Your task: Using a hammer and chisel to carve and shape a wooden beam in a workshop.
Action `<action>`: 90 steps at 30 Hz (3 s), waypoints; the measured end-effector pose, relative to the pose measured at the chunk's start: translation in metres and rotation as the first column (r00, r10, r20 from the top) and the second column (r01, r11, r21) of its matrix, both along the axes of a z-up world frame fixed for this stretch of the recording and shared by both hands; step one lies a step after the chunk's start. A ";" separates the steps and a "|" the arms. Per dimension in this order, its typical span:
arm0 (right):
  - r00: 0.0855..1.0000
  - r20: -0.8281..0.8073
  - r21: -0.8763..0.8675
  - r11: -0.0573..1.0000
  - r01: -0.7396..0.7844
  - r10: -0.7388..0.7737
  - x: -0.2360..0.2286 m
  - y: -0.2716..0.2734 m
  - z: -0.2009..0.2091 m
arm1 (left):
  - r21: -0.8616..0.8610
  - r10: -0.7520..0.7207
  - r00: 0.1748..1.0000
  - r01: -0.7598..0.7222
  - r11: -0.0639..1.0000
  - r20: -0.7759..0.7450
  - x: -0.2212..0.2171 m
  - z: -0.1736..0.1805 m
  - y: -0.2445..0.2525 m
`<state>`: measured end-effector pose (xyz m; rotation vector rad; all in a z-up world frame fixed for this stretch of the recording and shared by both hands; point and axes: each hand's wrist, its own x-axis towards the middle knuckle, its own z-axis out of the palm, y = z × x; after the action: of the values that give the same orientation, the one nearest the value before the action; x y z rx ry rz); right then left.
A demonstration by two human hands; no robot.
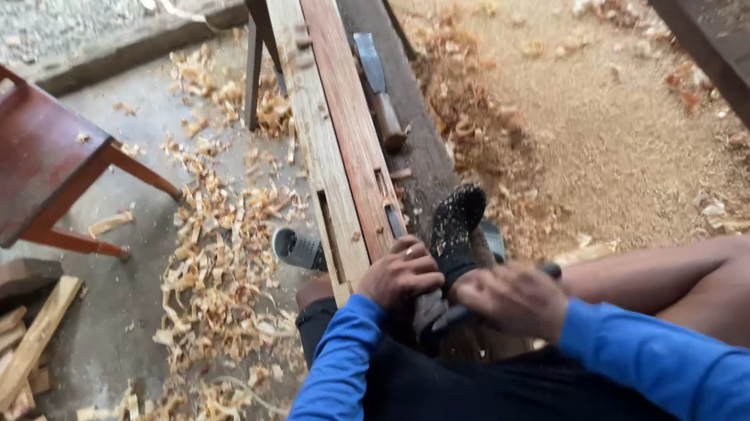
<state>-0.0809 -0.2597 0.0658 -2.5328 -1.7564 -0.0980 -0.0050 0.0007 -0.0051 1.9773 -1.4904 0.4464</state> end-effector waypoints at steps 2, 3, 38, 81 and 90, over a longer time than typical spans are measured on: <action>0.939 -0.074 0.107 0.933 0.343 -0.336 -0.001 0.019 0.040 | -0.022 0.058 0.996 -0.057 0.998 0.063 0.001 -0.003 0.002; 0.941 -0.075 0.103 0.937 0.335 -0.329 -0.009 0.016 0.045 | -0.026 0.067 0.996 -0.065 0.998 0.061 0.002 0.007 0.004; 0.977 -0.163 0.267 0.948 0.176 -0.135 -0.025 -0.004 0.013 | -0.052 -0.016 0.999 0.014 0.999 -0.048 0.005 -0.009 0.010; 0.637 -0.640 0.339 0.586 0.736 -0.430 -0.016 0.000 0.041 | -0.481 0.090 0.987 -0.144 0.865 -0.133 -0.007 0.052 -0.022; 0.798 -0.575 0.454 0.741 0.495 -0.182 -0.020 0.005 0.038 | -0.278 0.086 0.996 -0.072 0.958 0.039 -0.008 0.006 -0.001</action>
<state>-0.1007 -0.2546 0.1037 -2.1163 -0.8507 0.0038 -0.0130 -0.0008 0.0013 1.8188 -1.3026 0.7044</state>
